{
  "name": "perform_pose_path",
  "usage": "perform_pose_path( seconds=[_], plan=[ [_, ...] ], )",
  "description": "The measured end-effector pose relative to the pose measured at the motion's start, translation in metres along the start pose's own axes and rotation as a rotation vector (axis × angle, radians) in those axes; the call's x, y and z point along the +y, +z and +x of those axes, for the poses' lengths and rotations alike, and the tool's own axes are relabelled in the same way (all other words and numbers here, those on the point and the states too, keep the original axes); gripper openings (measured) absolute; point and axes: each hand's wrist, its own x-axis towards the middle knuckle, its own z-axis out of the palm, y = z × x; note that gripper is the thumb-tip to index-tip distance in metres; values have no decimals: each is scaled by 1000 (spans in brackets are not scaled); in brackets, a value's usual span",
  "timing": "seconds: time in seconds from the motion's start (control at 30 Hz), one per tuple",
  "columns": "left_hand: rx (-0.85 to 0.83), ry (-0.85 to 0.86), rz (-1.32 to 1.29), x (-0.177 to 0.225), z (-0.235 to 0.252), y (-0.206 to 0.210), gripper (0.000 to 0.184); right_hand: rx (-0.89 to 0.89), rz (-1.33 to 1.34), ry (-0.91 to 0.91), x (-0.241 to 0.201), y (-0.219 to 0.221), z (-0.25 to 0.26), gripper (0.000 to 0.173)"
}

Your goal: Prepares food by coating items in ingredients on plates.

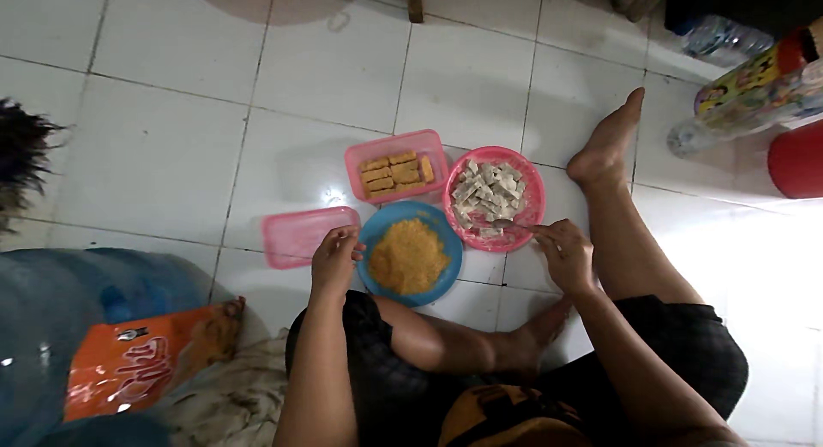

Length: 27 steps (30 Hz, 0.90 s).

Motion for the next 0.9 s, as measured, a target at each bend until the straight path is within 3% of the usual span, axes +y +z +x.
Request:
perform_pose_path(
  seconds=[0.07,0.17,0.37,0.53,0.7,0.9],
  plan=[
    [-19,8,9,3,-2,0,39,-19,-54,-60,0,2,-3,19],
    [-17,13,11,2,-3,0,39,7,-41,15,1,1,-3,20],
    [14,-23,-16,5,-1,1,34,189,-163,72,-4,-14,1,23],
    [3,-25,-4,6,-2,1,36,269,-168,119,26,-17,24,25],
    [3,-23,-2,5,-2,2,34,256,-47,411,21,-2,17,23],
    [-6,-19,-1,4,-1,2,35,375,570,837,30,14,18,23]
  ],
)
